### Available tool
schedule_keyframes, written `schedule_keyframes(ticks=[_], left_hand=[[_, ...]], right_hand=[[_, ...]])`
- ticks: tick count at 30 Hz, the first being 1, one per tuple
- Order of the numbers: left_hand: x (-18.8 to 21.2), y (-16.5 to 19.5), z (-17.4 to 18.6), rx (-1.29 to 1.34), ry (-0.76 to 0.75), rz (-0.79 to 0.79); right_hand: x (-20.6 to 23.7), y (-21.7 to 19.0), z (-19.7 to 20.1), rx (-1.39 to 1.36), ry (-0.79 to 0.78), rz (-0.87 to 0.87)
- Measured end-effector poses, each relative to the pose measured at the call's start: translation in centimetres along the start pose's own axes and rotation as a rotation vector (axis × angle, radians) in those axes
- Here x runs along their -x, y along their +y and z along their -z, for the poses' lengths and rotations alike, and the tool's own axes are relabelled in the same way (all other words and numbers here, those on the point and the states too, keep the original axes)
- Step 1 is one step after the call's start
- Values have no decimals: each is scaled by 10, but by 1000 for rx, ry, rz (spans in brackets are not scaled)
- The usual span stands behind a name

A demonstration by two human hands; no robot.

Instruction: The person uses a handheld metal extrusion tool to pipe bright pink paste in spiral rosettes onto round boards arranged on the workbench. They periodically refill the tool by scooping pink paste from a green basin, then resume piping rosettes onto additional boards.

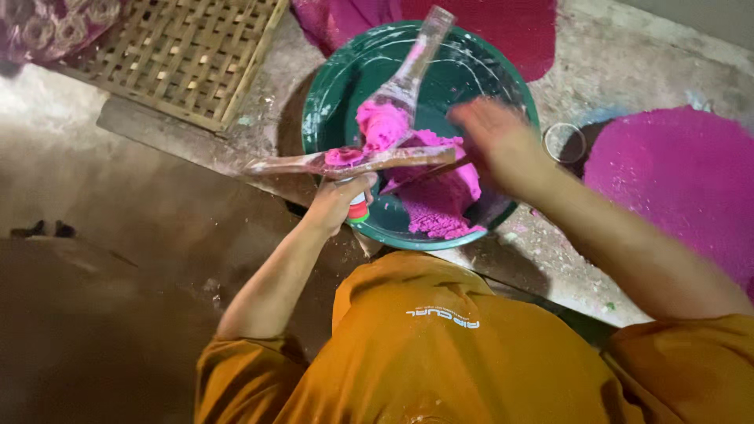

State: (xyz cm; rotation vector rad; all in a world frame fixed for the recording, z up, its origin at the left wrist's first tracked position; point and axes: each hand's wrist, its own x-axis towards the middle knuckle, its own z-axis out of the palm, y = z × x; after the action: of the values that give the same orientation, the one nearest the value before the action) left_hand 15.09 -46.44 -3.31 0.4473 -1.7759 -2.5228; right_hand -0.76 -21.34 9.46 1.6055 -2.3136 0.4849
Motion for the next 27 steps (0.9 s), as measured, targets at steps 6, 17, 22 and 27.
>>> schedule_keyframes(ticks=[6, 17, 22, 27], left_hand=[[4, -14, 19, 137, -1, -103], [17, 8, 38, -20, -16, -116], [14, 21, 16, -132, -94, -120], [17, 26, 12, -104, -76, 34]], right_hand=[[9, -11, -77, 317, -441, 209], [59, 35, 81, -750, -259, -604], [64, 19, 62, -863, -164, -424], [65, 10, 46, -926, -78, -529]])
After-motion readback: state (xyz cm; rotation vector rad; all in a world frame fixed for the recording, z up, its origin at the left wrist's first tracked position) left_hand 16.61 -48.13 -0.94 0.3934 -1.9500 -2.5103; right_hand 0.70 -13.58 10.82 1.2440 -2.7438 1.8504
